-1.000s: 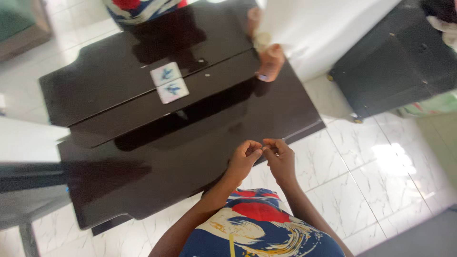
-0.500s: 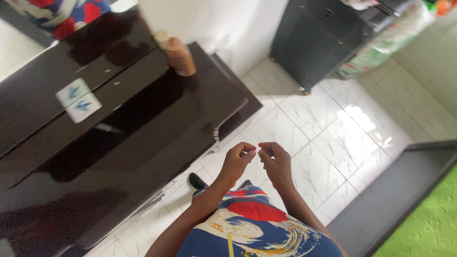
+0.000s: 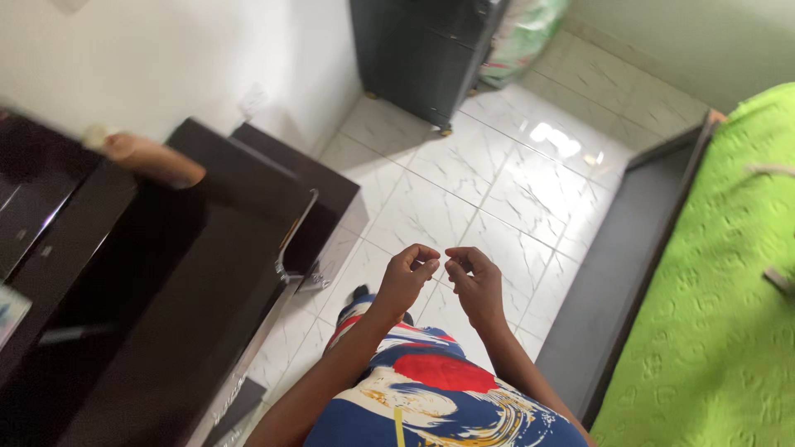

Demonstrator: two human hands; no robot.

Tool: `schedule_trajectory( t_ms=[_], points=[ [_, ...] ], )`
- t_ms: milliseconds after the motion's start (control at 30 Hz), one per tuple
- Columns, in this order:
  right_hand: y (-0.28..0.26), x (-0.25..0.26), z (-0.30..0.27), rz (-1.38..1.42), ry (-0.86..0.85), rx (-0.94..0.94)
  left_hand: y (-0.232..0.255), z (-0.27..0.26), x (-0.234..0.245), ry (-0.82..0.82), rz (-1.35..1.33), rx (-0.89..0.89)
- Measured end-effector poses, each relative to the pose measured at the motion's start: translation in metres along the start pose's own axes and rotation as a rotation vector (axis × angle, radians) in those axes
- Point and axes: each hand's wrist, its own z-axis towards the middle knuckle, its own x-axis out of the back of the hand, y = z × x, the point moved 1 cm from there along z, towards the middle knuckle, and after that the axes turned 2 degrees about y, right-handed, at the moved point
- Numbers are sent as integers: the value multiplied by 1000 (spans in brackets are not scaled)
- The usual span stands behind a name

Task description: The person unzips a backpack, removes a card and a pair of sandals, and then removes smaller items from a front pocket.

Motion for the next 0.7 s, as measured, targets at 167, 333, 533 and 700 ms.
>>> schedule_trajectory(
  t_ms=[167,333,533,700],
  points=[
    [4,28,15,12,120,-8,-1,31,-30,-117,29,35],
    [6,52,37,18,235,-44,7,71,-58,-242,81,24],
    [-1,79,82,51,376,-112,38,133,-92,-386,185,28],
    [-24,96,128,60,487,-120,81,186,-110,-483,271,-1]
  ],
)
